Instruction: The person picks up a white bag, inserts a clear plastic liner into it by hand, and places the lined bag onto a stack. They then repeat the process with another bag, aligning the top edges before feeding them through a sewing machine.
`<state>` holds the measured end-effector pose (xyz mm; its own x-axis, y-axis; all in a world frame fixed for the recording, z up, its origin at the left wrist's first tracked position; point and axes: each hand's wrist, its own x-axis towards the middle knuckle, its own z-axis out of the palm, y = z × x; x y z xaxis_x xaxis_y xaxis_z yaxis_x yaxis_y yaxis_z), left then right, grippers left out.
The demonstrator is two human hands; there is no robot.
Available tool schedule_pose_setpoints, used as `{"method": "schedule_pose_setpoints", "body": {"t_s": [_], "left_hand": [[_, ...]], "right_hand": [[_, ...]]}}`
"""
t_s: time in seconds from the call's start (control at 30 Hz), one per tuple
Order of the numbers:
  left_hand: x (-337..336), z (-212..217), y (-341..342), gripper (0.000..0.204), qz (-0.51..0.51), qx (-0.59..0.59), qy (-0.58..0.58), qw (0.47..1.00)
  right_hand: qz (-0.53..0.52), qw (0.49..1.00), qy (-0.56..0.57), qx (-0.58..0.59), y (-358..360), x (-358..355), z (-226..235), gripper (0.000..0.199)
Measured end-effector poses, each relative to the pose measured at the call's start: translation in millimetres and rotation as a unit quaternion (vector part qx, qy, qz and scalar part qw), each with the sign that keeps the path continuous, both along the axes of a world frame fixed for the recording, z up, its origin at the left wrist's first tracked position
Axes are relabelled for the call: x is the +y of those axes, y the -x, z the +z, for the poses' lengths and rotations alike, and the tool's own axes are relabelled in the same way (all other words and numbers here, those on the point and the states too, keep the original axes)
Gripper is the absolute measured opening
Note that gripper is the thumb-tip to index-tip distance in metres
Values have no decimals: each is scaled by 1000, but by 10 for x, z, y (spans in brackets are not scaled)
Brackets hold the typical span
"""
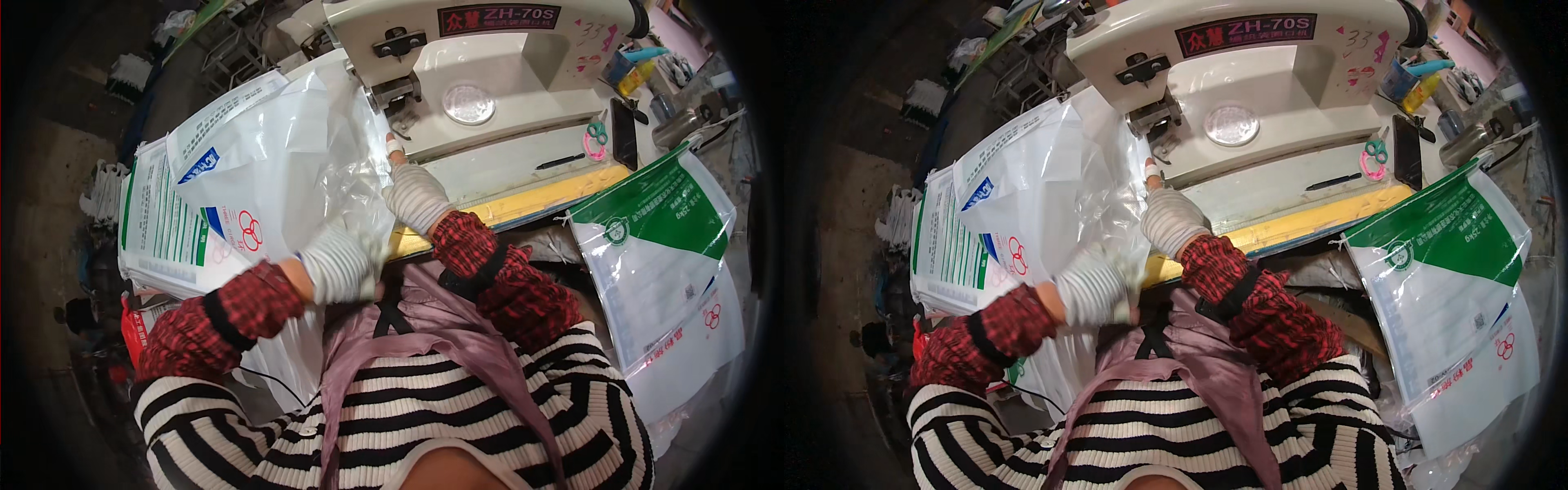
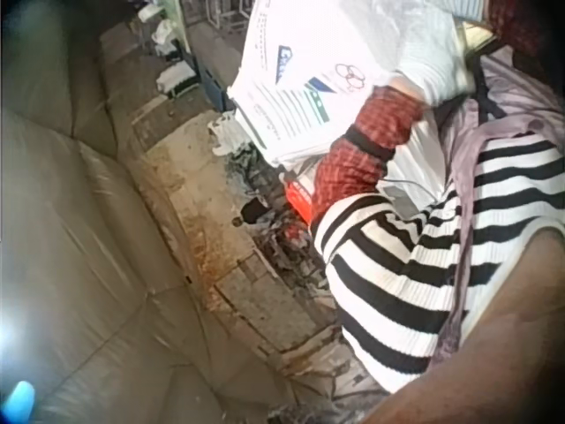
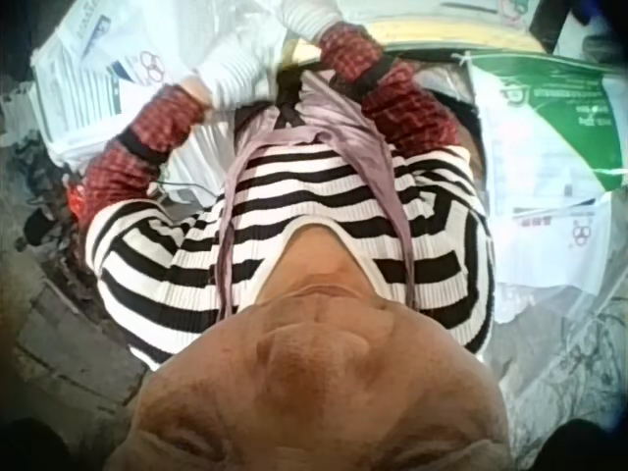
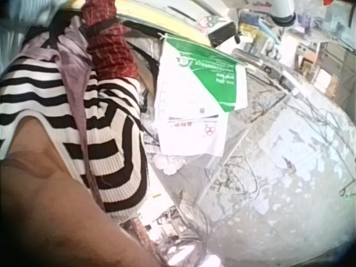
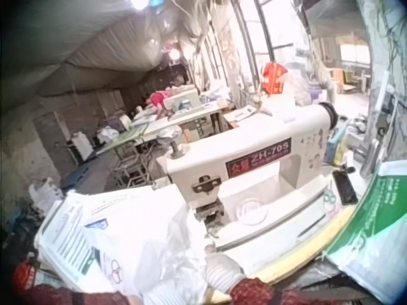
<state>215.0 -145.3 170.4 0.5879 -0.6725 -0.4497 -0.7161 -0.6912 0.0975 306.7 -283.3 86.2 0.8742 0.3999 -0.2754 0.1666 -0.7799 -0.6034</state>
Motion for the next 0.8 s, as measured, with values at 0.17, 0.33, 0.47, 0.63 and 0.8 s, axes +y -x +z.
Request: {"method": "schedule_pose_setpoints", "body": {"t_s": [0.17,0.33,0.47,0.63,0.8], "left_hand": [[539,13,-83,20,10,-33,-136,990],[-459,556,173,16,83,22,-11,996],[-885,401,187,14,-177,45,-16,983],[353,330,-449,23,-205,16,277,939],[320,342,-1255,35,-62,-16,-203,977]], "right_hand": [[22,1000,3,0,26,38,-33,82],[-27,982,-161,-90,-184,90,-775,60],[-45,897,-359,-254,-6,342,-1591,49],[36,994,84,54,284,112,406,49],[59,987,137,-56,-357,125,-89,46]]}}
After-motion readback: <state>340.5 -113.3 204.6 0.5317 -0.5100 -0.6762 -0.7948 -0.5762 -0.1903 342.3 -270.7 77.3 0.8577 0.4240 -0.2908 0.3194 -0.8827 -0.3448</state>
